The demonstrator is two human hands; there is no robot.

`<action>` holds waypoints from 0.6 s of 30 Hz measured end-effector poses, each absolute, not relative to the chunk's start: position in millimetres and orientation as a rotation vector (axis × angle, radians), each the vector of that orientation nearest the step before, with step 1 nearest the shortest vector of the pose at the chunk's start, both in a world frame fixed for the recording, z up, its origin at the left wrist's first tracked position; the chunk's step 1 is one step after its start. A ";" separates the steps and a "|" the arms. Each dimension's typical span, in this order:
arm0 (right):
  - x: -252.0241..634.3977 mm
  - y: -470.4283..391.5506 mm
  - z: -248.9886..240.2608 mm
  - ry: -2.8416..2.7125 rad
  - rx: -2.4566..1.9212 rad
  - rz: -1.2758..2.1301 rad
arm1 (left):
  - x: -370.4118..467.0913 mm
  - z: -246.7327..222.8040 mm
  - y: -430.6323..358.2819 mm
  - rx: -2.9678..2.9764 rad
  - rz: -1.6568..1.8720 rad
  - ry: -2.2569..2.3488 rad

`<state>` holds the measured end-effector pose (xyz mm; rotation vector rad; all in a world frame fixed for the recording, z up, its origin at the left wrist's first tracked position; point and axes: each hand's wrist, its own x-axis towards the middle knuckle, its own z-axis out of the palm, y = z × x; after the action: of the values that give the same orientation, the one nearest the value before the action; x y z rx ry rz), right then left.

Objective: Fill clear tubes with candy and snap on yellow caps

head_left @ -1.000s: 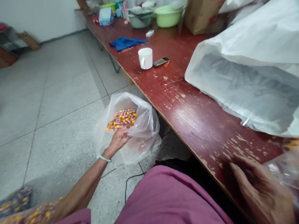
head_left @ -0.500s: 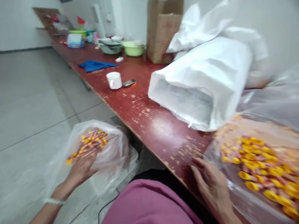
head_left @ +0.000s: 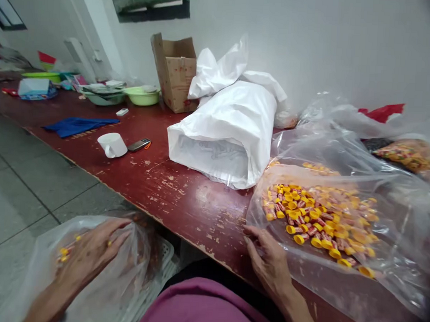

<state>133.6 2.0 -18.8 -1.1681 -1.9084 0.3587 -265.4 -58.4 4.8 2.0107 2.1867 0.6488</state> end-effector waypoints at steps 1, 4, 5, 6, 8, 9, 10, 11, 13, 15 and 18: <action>129.4 7.0 -16.5 -1.911 -1.134 0.376 | -245.6 12.0 -37.4 2.052 0.687 2.122; 113.6 35.2 -8.3 -1.977 -1.060 0.405 | -195.8 19.3 32.4 2.238 0.830 1.843; 107.6 49.6 -6.0 -2.005 -1.082 0.406 | -182.7 18.3 56.7 2.288 0.861 1.774; 101.6 66.1 -4.1 -2.027 -1.131 0.402 | -171.0 16.3 80.8 2.345 0.876 1.729; 89.5 102.5 -2.8 -2.043 -1.335 0.383 | -150.2 11.2 126.2 2.470 0.762 1.698; 83.9 120.7 -3.4 -2.026 -1.409 0.369 | -140.7 8.6 146.4 2.519 0.669 1.723; 78.7 137.7 -4.7 -2.009 -1.468 0.356 | -132.0 6.1 164.6 2.556 0.565 1.738; 74.1 152.6 -6.7 -1.987 -1.525 0.342 | -124.2 3.9 180.3 2.581 0.488 1.741; 67.0 174.8 -11.9 -1.947 -1.623 0.322 | -112.5 0.1 204.2 2.608 0.377 1.715; 62.9 186.7 -17.4 -1.922 -1.726 0.318 | -107.3 -2.4 219.0 2.619 0.318 1.680; 61.1 192.5 -23.9 -1.928 -1.813 0.333 | -110.2 -1.8 229.2 2.604 0.276 1.686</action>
<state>61.1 192.5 -23.9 -1.8130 -1.9281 0.3326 -110.2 229.2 -1.8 2.6043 1.6864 0.2764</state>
